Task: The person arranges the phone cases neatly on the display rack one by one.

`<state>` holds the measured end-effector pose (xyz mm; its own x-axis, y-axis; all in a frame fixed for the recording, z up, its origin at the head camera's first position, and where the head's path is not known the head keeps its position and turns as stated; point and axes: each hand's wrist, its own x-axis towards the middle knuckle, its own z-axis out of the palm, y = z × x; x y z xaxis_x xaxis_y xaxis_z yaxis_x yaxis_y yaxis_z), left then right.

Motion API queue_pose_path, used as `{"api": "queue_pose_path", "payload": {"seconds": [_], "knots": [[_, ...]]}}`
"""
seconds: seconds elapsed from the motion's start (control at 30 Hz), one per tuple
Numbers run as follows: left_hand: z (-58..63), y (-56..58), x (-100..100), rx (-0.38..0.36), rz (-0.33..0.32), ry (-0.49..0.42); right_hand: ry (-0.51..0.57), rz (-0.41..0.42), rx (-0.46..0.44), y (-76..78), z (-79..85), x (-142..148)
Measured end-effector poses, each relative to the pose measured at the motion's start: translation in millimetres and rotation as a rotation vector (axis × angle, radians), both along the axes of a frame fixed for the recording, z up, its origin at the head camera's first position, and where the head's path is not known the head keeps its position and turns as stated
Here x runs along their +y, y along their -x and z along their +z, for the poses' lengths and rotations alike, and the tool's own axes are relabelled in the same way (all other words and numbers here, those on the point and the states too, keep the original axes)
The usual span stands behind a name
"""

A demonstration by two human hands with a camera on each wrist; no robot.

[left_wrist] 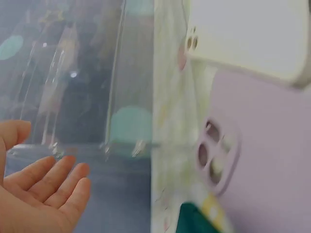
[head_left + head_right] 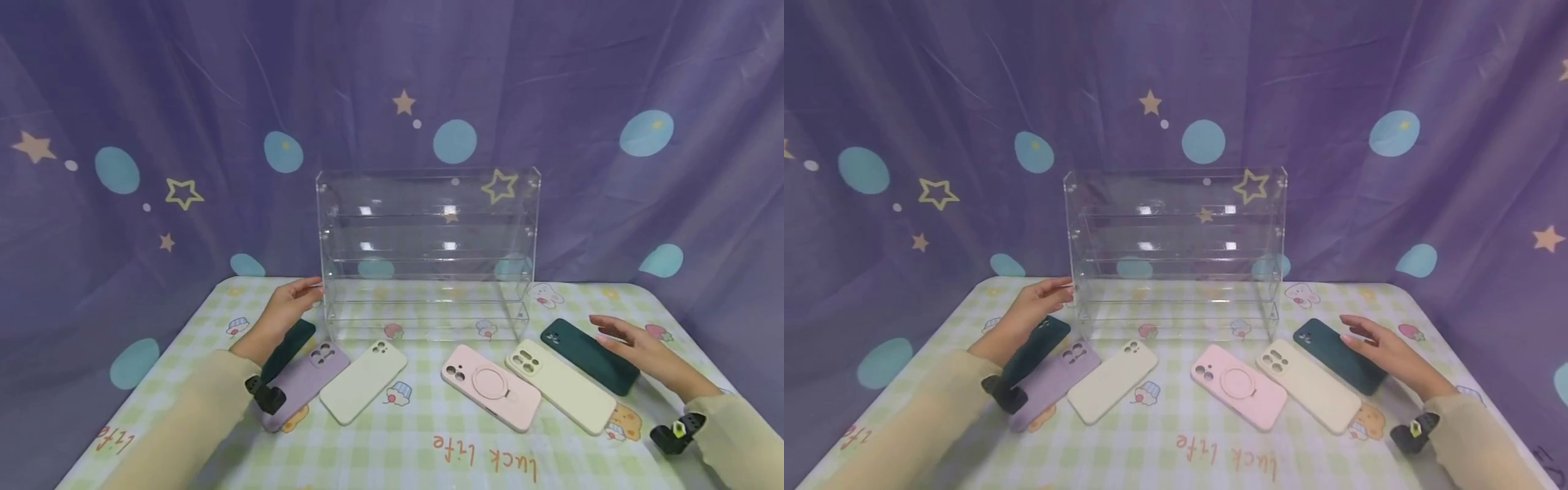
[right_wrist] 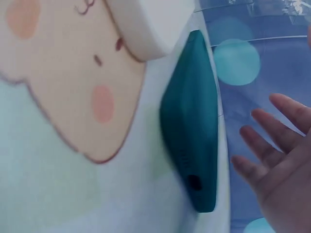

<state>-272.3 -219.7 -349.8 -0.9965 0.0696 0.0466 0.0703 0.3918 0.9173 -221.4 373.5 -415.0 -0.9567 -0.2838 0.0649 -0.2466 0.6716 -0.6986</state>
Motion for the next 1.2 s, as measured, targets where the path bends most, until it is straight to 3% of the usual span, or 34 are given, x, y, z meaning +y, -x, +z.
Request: {"api": "queue_pose_path", "payload": {"seconds": [0.27,0.53,0.87,1.0,1.2], "knots": [[-16.8,-3.0,5.7,0.019,0.087,-0.087,0.071,0.013,-0.086,11.4,-17.5,4.8],[-28.0,-2.7,8.2,0.020,0.152,-0.071,0.132,0.071,-0.087,22.7,-26.1,7.2],[-35.6,0.8,7.5,0.015,0.172,-0.078,0.139,0.126,-0.057,31.4,-38.3,15.0],[-39.3,2.7,5.6,0.017,0.178,-0.063,0.118,0.162,-0.035,32.6,-43.6,16.2],[-40.3,6.2,6.2,0.035,0.168,-0.075,-0.053,0.138,0.026,29.3,-43.6,14.6]]}}
